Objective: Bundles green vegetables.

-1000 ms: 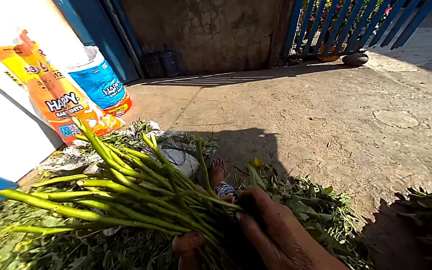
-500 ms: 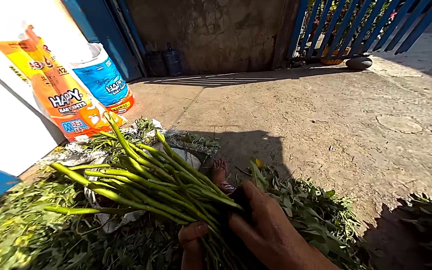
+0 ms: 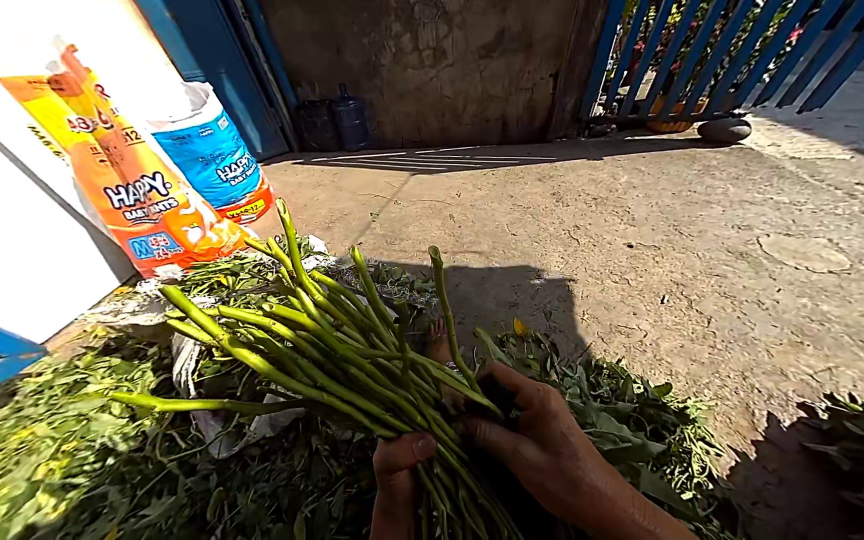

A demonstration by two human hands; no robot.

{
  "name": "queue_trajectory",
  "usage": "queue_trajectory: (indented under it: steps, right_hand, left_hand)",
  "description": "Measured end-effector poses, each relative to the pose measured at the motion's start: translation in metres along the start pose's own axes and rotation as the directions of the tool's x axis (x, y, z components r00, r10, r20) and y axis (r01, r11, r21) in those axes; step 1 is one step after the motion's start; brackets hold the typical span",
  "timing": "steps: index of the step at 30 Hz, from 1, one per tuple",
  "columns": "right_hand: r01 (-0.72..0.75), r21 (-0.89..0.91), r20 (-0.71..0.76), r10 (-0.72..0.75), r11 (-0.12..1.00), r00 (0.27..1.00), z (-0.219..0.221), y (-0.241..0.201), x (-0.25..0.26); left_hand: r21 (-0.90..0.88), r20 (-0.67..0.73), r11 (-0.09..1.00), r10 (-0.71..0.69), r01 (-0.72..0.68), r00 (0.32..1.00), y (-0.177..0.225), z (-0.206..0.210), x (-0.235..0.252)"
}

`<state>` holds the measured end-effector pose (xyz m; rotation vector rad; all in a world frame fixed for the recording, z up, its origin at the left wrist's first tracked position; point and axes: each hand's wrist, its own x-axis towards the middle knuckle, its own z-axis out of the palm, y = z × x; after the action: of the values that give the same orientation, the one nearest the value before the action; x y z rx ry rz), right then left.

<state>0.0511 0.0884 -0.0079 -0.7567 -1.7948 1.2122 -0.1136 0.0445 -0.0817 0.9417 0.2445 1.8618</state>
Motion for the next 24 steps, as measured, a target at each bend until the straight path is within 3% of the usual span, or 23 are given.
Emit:
queue_trajectory:
  steps: [2,5,7,11,13,16,19,22,24]
  right_hand:
    - [-0.046,0.0,-0.032,0.046,0.999,0.998,0.001,0.003,-0.001]
    - [-0.159,-0.145,-0.122,0.141,0.977,0.982,0.006,0.003,0.0]
    - [-0.189,-0.125,-0.081,0.18,0.974,0.98,0.004,0.002,0.003]
    - [-0.201,0.183,0.181,0.168,0.962,0.969,-0.012,-0.002,0.01]
    - [-0.242,0.361,0.173,0.19,0.901,0.966,-0.019,-0.004,0.009]
    - [-0.156,0.58,0.018,0.18,0.8,0.984,-0.023,-0.007,0.006]
    - [-0.053,0.725,-0.041,0.12,0.687,0.992,-0.038,-0.016,-0.004]
    - [0.088,0.79,-0.115,0.005,0.607,0.993,-0.07,-0.033,-0.024]
    - [0.158,0.761,-0.187,-0.021,0.63,0.982,-0.099,-0.037,-0.039]
  left_hand:
    - [0.004,0.015,1.0,0.007,-0.007,1.0,-0.001,0.0,0.0]
    - [0.032,0.02,0.999,-0.003,0.003,1.0,-0.001,-0.001,0.0]
    - [0.027,0.036,0.999,-0.024,0.023,0.999,-0.001,-0.005,0.0]
    - [-0.085,0.087,0.994,-0.059,0.066,0.994,-0.005,-0.011,0.009]
    - [-0.201,0.186,0.971,-0.094,0.132,0.978,-0.007,-0.019,0.021]
    - [-0.289,0.168,0.949,-0.083,0.129,0.982,-0.01,-0.03,0.026]
    - [-0.38,0.128,0.92,-0.045,0.09,0.991,-0.009,-0.035,0.028]
    - [-0.437,0.117,0.897,-0.019,0.069,0.993,-0.004,-0.042,0.028]
    - [-0.458,0.124,0.887,-0.004,0.061,0.992,0.0,-0.046,0.027]
